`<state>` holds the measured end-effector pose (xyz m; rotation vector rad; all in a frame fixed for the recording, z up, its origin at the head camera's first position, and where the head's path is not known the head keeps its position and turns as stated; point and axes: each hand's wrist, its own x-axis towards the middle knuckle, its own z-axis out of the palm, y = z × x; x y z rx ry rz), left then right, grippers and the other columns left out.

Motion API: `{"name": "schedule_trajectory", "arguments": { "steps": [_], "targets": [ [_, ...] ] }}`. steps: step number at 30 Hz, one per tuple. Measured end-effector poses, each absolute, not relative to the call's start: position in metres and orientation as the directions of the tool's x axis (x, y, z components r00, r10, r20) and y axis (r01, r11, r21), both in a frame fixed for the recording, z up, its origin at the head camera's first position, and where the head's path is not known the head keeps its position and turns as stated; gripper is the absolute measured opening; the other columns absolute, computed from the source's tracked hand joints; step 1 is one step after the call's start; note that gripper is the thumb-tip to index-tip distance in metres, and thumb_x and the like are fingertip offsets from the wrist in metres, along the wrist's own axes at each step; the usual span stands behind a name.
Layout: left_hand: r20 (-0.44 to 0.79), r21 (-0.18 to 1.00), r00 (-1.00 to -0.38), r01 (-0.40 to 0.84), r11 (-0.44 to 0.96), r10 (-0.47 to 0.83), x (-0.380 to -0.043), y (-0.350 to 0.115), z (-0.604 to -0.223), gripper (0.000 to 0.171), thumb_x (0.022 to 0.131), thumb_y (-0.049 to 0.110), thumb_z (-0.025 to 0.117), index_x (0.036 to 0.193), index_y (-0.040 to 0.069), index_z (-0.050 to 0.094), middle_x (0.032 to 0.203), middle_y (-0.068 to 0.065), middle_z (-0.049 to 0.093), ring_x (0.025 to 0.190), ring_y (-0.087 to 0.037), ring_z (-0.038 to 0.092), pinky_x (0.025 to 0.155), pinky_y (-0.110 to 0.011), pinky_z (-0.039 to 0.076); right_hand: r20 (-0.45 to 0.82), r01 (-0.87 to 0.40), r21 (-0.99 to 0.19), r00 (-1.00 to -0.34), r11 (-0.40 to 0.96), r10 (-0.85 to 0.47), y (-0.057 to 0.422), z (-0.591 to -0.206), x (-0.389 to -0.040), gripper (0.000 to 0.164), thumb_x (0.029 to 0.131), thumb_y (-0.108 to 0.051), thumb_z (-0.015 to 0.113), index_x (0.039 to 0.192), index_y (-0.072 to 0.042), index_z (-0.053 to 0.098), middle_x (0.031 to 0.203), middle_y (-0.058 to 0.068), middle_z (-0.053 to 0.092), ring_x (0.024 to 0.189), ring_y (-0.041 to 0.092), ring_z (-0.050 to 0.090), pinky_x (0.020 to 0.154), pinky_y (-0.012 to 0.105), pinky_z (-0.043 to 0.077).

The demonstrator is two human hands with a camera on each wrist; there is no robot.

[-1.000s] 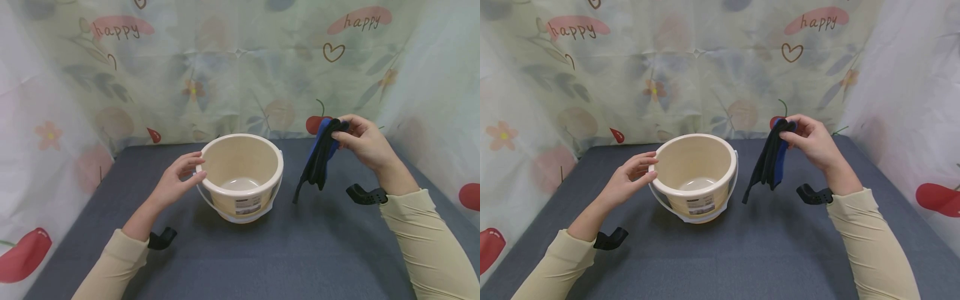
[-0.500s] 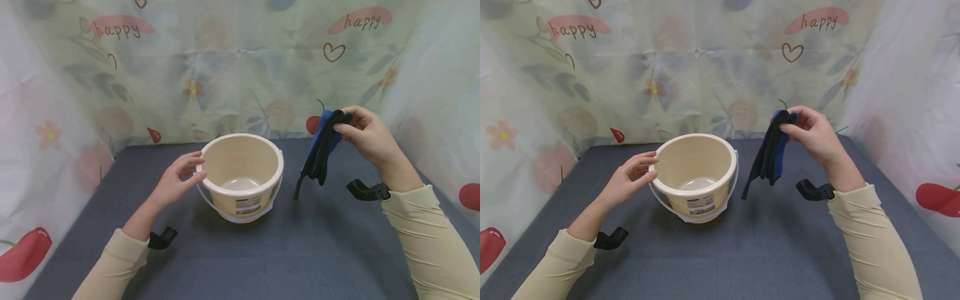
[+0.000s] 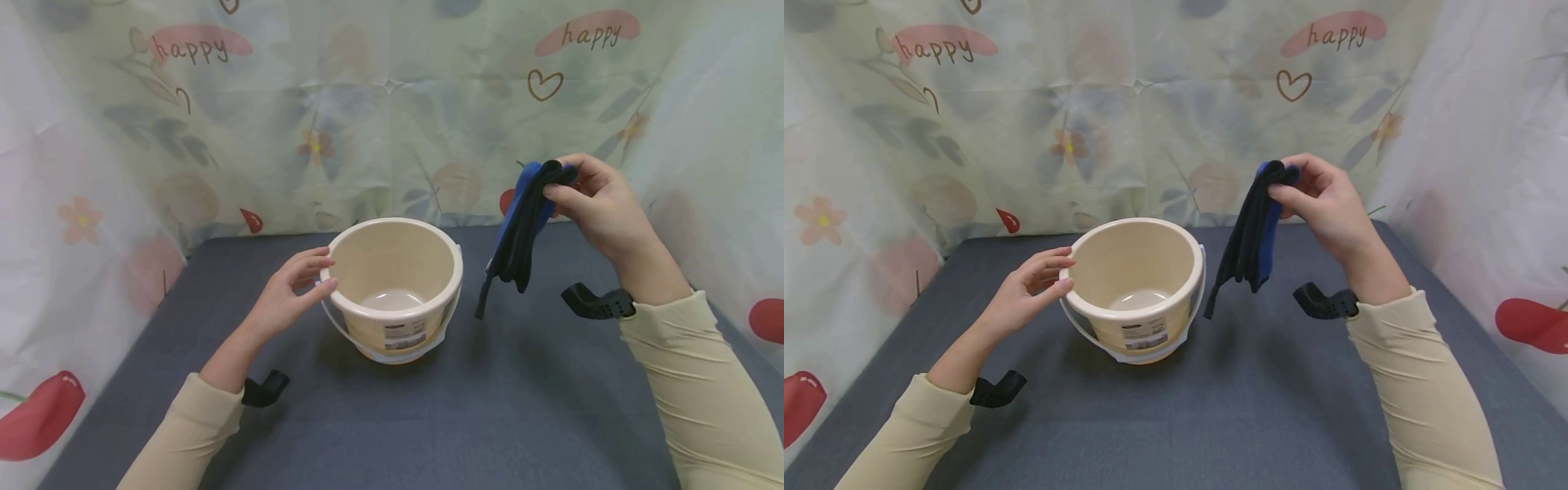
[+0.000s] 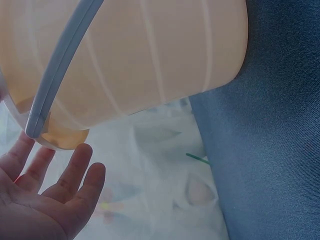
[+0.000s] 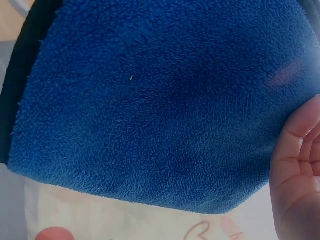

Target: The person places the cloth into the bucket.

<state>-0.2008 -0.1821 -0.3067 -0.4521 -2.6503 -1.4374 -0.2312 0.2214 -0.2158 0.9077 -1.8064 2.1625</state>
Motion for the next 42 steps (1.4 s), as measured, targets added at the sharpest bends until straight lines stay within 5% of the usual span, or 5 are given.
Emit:
{"name": "schedule_trajectory", "arguments": {
  "steps": [26, 42],
  "targets": [
    [0.220, 0.813, -0.951, 0.303, 0.498, 0.220, -0.202, -0.183, -0.309, 0.044, 0.089, 0.030, 0.064, 0.127, 0.009, 0.055, 0.147, -0.004, 0.039, 0.133, -0.027, 0.039, 0.108, -0.052, 0.036, 0.603, -0.519, -0.795, -0.737, -0.315, -0.305, 0.181, -0.181, -0.231, 0.025, 0.087, 0.015, 0.050, 0.097, -0.003, 0.064, 0.082, 0.003, 0.065, 0.071, 0.013, 0.066, 0.068, 0.023, 0.055],
    [0.218, 0.817, -0.951, 0.301, 0.492, 0.219, -0.202, -0.184, -0.310, 0.044, 0.089, 0.030, 0.064, 0.127, 0.009, 0.055, 0.147, -0.004, 0.038, 0.133, -0.026, 0.039, 0.108, -0.051, 0.036, 0.584, -0.565, -0.807, -0.724, -0.169, -0.368, 0.154, -0.180, -0.236, 0.030, 0.086, 0.013, 0.053, 0.095, -0.013, 0.065, 0.078, -0.001, 0.063, 0.065, 0.011, 0.062, 0.063, 0.023, 0.053]
  ]
}}
